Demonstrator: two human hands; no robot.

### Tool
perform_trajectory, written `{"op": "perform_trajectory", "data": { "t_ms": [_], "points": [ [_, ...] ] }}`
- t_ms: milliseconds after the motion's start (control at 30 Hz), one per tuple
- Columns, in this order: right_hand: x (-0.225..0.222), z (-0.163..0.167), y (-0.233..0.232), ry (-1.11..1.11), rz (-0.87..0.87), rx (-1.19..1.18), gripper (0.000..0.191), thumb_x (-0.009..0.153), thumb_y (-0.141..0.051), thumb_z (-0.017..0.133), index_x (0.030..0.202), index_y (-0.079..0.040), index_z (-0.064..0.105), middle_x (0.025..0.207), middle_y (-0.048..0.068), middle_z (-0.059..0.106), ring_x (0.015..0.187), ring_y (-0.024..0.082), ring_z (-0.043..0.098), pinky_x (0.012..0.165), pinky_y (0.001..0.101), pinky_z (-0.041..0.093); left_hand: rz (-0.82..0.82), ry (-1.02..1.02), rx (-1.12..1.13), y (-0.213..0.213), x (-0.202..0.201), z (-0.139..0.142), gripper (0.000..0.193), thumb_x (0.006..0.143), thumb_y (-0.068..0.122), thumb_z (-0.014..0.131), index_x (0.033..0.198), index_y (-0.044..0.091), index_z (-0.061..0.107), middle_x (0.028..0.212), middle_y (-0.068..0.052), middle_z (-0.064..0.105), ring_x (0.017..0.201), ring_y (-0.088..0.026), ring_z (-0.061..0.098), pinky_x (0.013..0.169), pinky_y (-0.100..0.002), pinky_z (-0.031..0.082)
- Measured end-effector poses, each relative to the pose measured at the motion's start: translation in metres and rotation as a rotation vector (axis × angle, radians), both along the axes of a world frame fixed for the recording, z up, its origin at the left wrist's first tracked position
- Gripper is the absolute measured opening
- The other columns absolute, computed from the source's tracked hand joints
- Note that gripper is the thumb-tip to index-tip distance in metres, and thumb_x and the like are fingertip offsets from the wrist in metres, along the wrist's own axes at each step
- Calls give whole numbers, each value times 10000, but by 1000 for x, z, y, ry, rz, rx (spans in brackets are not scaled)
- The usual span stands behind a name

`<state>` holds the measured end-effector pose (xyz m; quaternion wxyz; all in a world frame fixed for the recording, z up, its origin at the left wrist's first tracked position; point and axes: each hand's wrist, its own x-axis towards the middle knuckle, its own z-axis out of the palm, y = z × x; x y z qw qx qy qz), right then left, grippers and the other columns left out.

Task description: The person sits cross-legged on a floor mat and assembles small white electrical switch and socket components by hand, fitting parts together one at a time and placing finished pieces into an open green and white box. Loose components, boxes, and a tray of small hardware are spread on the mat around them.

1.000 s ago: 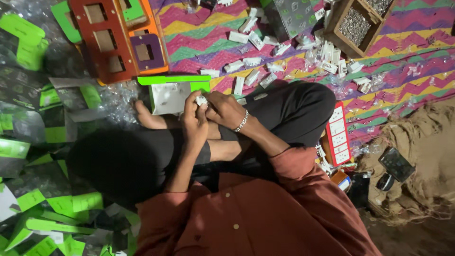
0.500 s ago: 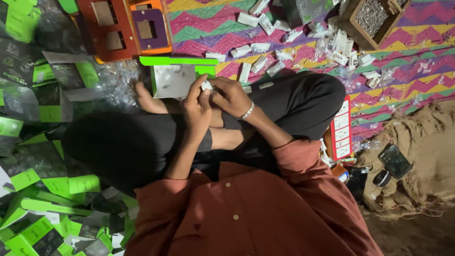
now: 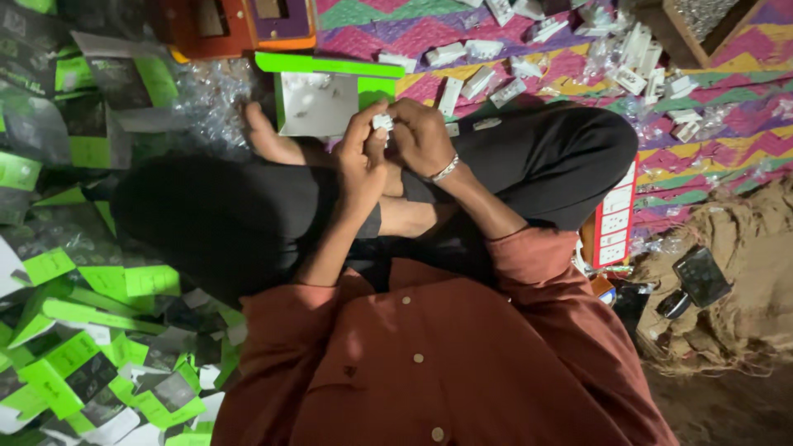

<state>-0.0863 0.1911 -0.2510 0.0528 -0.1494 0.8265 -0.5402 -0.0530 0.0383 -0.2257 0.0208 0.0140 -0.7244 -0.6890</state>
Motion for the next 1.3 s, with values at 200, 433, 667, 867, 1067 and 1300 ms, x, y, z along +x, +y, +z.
{"op": "perform_trajectory", "data": {
  "t_ms": [200, 433, 667, 867, 1067, 1300],
  "points": [
    [-1, -4, 8, -474, -58, -344, 299, 963, 34, 465, 1164, 31, 686, 895, 71, 728, 755, 122, 683, 687, 272, 562, 2, -129, 290, -1, -5, -7, 308, 1074, -18, 521, 1376, 8, 572, 1282, -93, 693, 1023, -145, 656, 897, -270, 538],
    [-8, 11, 6, -519, 44, -462, 193, 1043, -13, 611, 1209, 63, 672, 994, 59, 717, 825, 95, 657, 730, 262, 553, 34, -22, 251, -3, -2, -13, 327, 1102, 70, 585, 1416, -20, 560, 1253, -102, 685, 1087, -147, 650, 959, -282, 539],
    [-6, 3, 13, -518, -14, -409, 165, 1006, 34, 607, 1130, 55, 715, 929, 38, 726, 768, 74, 640, 665, 239, 524, 23, -44, 261, -1, 2, -7, 380, 1121, 222, 567, 1419, -15, 560, 1166, -92, 671, 1003, -162, 647, 891, -307, 569],
    [-13, 14, 24, -417, 138, -151, 189, 948, 49, 647, 1113, 34, 738, 923, 41, 731, 775, 78, 634, 667, 236, 515, 137, 135, -306, -2, 8, 1, 298, 1123, 130, 498, 1397, 21, 539, 1307, -146, 617, 1211, -280, 618, 1063, -368, 504],
    [-17, 42, 28, -355, 145, -147, 295, 966, 25, 625, 1260, 10, 650, 1139, 43, 739, 926, 90, 730, 826, 250, 609, 351, 379, -174, -25, 2, -3, 347, 1157, 111, 445, 1483, 58, 341, 1441, -129, 474, 1261, -225, 509, 1128, -337, 416],
    [-10, 43, 18, -295, 290, -190, 506, 973, -127, 763, 1424, 20, 587, 1267, 110, 710, 979, 180, 614, 866, 346, 523, 148, 152, -12, -12, 10, 7, 358, 1135, 215, 519, 1436, 25, 488, 1354, -163, 555, 1231, -235, 565, 1056, -353, 485]
  ]
}}
